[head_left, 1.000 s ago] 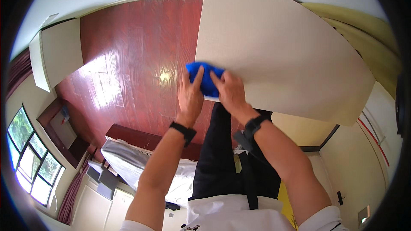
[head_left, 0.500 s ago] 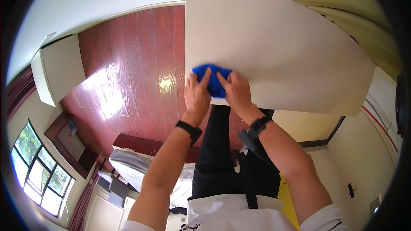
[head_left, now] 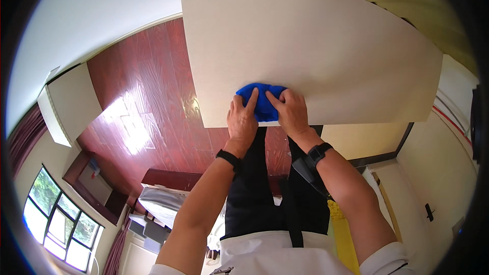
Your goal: The recorder is wiping the top surface of a white desk using a blue cloth.
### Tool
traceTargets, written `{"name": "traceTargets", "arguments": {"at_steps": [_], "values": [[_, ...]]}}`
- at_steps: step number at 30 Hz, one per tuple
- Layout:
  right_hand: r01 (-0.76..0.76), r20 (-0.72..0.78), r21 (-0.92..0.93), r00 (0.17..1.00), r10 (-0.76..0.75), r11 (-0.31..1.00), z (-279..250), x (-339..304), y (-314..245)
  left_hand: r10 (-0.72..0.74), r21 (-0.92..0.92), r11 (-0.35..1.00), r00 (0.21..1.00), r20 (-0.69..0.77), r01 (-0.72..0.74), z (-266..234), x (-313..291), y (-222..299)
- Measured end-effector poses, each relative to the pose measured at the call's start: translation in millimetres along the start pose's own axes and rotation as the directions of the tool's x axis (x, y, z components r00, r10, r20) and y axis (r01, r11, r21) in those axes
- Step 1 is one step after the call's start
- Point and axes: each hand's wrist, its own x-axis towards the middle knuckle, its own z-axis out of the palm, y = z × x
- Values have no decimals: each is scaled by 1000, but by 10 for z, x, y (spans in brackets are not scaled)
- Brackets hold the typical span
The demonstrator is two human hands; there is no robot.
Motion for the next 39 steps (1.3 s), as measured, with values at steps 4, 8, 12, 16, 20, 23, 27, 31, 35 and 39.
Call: {"name": "traceTargets", "arguments": {"at_steps": [4, 8, 12, 16, 20, 23, 27, 31, 35, 39], "values": [[33, -60, -11, 998, -34, 999, -176, 312, 226, 40, -20, 999, 993, -112, -43, -2, 342, 160], [-54, -184, -9, 982, 52, 998, -293, 588, 348, 14, -6, 1000, 984, -180, -16, 31, 757, 451], [-112, -93, 30, 989, 114, 993, -249, 49, 508, 45, -15, 999, 994, -101, -47, 303, 339, 593], [13, -75, -17, 997, -15, 1000, -433, -168, 741, 40, 9, 999, 999, -1, -40, 355, 254, 747], [-85, -121, -69, 990, 76, 994, -717, 356, 1145, 105, -30, 994, 987, -120, -110, 412, 794, 1100], [-142, -146, -53, 980, 133, 988, -730, 313, 1251, 63, -48, 997, 993, -104, -68, 509, 813, 1344], [-140, -65, -41, 988, 138, 989, -667, -316, 1350, 76, -22, 997, 997, 8, -76, 707, 383, 1374], [-69, -45, -45, 997, 67, 997, -823, -299, 1637, 108, -28, 994, 994, -16, -109, 771, 527, 1573], [-120, -213, -104, 972, 96, 987, -1228, 151, 1944, 143, -44, 988, 989, -47, -145, 840, 937, 1951], [-209, -163, -59, 967, 198, 976, -1093, -412, 2020, 157, -36, 987, 988, 5, -157, 1069, 659, 2124]]}}
